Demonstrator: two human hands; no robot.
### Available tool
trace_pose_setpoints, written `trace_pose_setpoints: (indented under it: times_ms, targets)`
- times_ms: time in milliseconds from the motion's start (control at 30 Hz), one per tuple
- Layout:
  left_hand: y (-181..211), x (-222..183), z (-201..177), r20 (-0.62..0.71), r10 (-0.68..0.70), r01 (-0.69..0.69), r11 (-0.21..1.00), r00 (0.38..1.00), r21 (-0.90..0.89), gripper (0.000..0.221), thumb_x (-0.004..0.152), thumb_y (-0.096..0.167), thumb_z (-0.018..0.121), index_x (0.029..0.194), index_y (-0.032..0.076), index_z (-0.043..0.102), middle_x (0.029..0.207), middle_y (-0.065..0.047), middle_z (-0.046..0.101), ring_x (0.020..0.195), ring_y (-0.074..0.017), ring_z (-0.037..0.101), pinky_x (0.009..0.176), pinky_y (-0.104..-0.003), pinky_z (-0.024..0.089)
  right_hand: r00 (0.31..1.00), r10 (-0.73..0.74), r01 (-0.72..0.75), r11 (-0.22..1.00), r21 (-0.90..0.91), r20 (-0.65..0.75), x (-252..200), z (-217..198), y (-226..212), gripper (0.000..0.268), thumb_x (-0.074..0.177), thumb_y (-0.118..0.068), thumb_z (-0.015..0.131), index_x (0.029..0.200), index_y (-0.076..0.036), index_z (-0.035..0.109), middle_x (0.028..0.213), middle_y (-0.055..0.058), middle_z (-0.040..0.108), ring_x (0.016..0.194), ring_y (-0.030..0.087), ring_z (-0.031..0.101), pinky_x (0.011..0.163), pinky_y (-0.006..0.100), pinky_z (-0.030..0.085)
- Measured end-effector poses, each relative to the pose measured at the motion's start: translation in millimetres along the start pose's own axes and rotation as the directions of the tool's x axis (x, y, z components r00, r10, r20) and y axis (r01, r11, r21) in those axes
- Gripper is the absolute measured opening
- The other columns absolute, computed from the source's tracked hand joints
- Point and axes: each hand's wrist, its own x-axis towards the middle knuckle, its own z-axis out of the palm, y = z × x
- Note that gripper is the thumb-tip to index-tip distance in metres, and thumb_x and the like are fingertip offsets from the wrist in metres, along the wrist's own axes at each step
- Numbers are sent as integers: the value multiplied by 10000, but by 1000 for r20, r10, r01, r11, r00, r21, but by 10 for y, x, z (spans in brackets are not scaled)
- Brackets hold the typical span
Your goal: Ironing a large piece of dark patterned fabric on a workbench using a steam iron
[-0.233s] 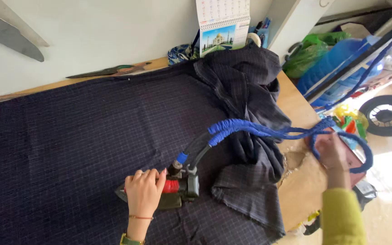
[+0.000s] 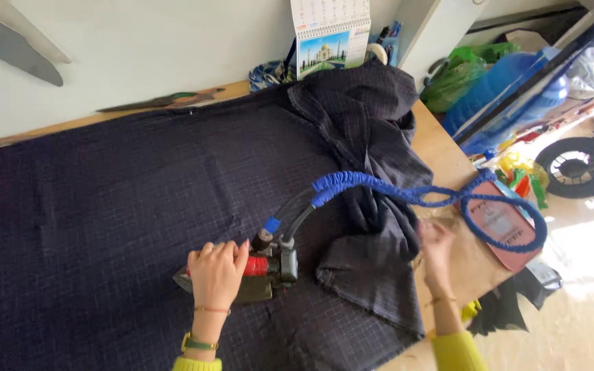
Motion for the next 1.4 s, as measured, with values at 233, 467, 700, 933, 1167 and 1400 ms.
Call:
trace_pose_setpoints:
  times_ms: [233,467,700,933,1167,1400]
  targets:
    - [-58,-40,142,-67,-3,4,1000,998,14,420,973,524,561,652,255,528,596,32,597,763,-208,660,710,-376,451,840,-427,542,674,-501,334,1209,-226,1090,469,774,-255,850,1187,-325,640,889,6,738,835,266,758,725,381,577]
    - [-68,-63,210,-77,-13,12,1000,997,-16,440,972,519,557,631,243,535,579,14,601,740,-234,658,693,-387,433,651,-755,208,78,-975,78,2440,-1184,510,198,906,-98,651,1067,-207,612,1128,62,593,880,291,678,710,381,557]
    - [-55,-59,225,-81,-15,16,1000,997,9,454,983,520,552,627,237,537,584,19,600,750,-225,662,697,-384,439,717,-680,346,536,-770,-152,2311,-1145,438,917,818,178,749,1581,-37,288,1260,250,479,1136,487,583,958,514,507]
    - [-67,-60,238,-84,5,-3,1000,996,30,408,973,501,559,649,252,555,600,22,614,765,-222,668,714,-388,450,293,-827,645,-200,-738,480,201,-170,888,342,956,-325,629,1287,-241,628,1286,115,578,1147,347,606,902,449,489]
    - [-104,-60,259,-81,14,-12,999,997,30,399,987,497,547,669,258,572,614,31,614,784,-215,668,717,-380,444,329,-759,466,-388,-795,563,685,-1554,1392,571,926,-568,592,1481,-496,481,1293,29,671,1203,257,656,1004,448,492]
    - [13,23,8,-121,29,-20,997,992,75,534,1043,504,594,581,235,608,571,10,631,681,-242,635,604,-445,410,899,-368,336,230,-913,237,759,-1603,1316,617,969,-338,532,1566,-200,458,1639,264,385,1538,387,326,1099,720,314]
